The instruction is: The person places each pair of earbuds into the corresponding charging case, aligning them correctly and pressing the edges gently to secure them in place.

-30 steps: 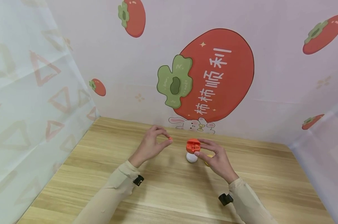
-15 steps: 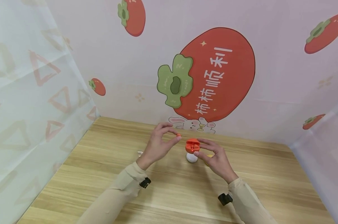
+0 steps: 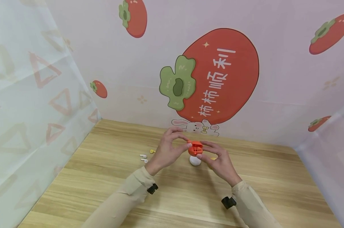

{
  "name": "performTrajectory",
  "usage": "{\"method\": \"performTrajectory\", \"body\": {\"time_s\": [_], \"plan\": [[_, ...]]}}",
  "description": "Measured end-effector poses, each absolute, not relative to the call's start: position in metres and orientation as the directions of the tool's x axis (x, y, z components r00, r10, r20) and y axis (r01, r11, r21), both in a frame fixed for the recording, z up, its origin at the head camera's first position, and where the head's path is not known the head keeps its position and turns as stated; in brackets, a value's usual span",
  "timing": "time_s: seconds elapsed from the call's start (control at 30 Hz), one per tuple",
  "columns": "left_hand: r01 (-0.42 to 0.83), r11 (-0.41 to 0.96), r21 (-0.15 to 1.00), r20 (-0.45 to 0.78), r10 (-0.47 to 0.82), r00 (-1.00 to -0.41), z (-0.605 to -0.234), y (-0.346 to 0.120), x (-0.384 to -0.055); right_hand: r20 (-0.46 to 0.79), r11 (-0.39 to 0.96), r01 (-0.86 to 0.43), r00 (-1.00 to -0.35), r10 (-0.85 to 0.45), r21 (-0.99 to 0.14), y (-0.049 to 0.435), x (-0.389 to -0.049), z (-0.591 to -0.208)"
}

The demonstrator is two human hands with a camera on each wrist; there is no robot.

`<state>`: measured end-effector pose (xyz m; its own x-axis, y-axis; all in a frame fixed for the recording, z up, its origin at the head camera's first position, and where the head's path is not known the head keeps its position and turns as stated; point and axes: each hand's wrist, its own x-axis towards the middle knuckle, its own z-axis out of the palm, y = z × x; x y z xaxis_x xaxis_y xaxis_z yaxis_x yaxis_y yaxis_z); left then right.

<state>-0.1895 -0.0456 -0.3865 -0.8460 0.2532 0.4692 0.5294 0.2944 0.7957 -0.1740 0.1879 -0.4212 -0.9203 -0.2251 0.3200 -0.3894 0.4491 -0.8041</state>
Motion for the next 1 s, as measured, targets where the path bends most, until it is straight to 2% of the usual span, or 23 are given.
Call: {"method": "performTrajectory", "body": {"time_s": [0.6,1.0], "plan": [[0.527,0.332,0.782,0.444,0.295,-0.846,-0.390,-0.036,-0.188,0.323,0.416,-0.399,-0.915,-0.242,-0.817,0.186,-0.173,-0.421],[0.476,0.347,0.808,0.383,0.303,-0.873,-0.390,-0.032,-0.186,0.299,0.429,-0.376,-0.924,-0.237,-0.822,0.186,-0.173,-0.420]]}}
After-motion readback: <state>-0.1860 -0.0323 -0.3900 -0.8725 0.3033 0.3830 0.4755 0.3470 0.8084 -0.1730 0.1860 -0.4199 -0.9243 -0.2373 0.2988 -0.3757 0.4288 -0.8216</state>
